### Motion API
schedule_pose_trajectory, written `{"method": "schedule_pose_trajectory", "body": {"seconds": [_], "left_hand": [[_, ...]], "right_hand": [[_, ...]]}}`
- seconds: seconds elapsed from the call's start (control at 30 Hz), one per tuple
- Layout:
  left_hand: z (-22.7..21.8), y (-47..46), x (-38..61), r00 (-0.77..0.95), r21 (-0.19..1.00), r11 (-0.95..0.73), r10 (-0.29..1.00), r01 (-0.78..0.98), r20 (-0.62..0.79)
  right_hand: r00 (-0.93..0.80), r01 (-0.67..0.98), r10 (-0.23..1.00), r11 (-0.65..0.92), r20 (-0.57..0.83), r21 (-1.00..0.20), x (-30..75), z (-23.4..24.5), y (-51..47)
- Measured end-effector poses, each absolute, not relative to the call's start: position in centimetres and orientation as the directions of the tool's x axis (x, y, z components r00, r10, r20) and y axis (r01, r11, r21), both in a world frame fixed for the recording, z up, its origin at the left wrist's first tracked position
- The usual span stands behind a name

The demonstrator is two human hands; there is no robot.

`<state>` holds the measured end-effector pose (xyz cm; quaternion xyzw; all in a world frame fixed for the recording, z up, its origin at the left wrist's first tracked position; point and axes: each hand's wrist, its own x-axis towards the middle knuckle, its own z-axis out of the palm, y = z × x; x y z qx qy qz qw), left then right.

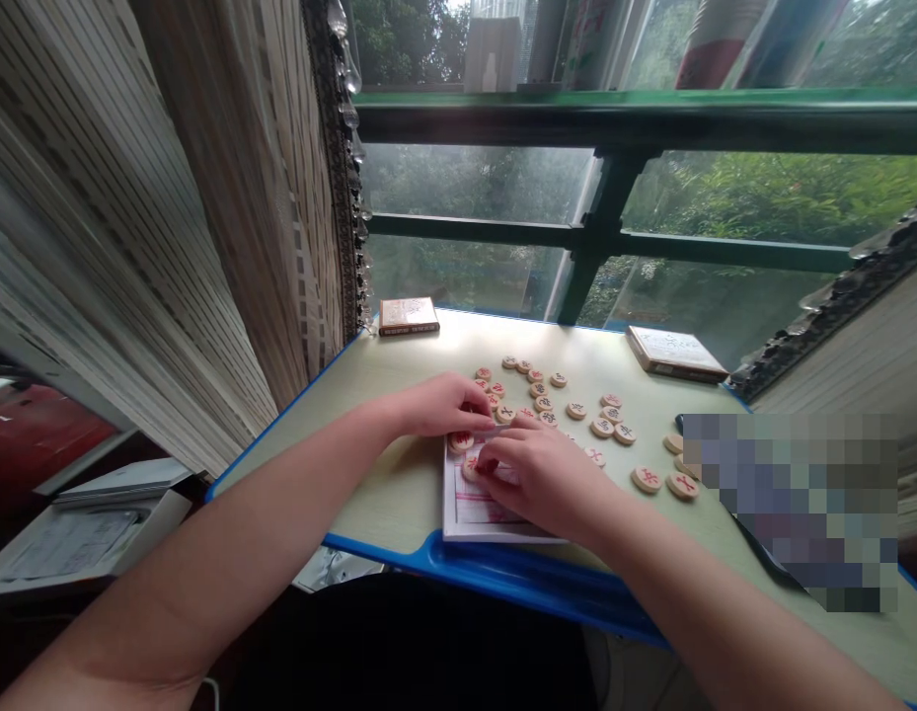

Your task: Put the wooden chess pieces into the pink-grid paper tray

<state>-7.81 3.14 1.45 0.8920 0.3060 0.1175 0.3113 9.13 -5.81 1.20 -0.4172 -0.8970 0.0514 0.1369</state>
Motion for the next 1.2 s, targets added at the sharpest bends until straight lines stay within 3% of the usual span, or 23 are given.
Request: {"method": "schedule_pose_trajectory", "body": {"seconds": [0.17, 0.37, 0.5, 0.7, 1.2], "left_hand": [[2.1, 3.2, -8.4, 0.790, 0.675, -0.559, 0.610, 0.482, -0.059], [3.0, 3.7, -9.7, 0.834, 0.726, -0.487, 0.508, 0.485, -0.215], [2.9, 3.9, -9.8, 0.835, 0.685, -0.528, 0.501, 0.503, -0.227], [2.8, 4.2, -10.0, 0.864, 0.758, -0.478, 0.455, 0.443, -0.218], [2.1, 4.6, -9.7, 0.832, 0.740, -0.466, 0.507, 0.485, -0.226]], "right_hand": [[-0.638, 0.687, 0.729, 0.684, 0.247, -0.246, 9.1, 0.6, -5.6], [-0.644, 0.684, 0.727, 0.686, 0.237, -0.248, 9.1, 0.7, -5.6], [-0.644, 0.684, 0.727, 0.687, 0.239, -0.246, 9.1, 0.6, -5.6], [-0.659, 0.657, 0.711, 0.704, 0.248, -0.271, 9.1, 0.5, -5.5], [-0.681, 0.639, 0.681, 0.732, 0.267, -0.236, 9.2, 0.3, -5.7]]}}
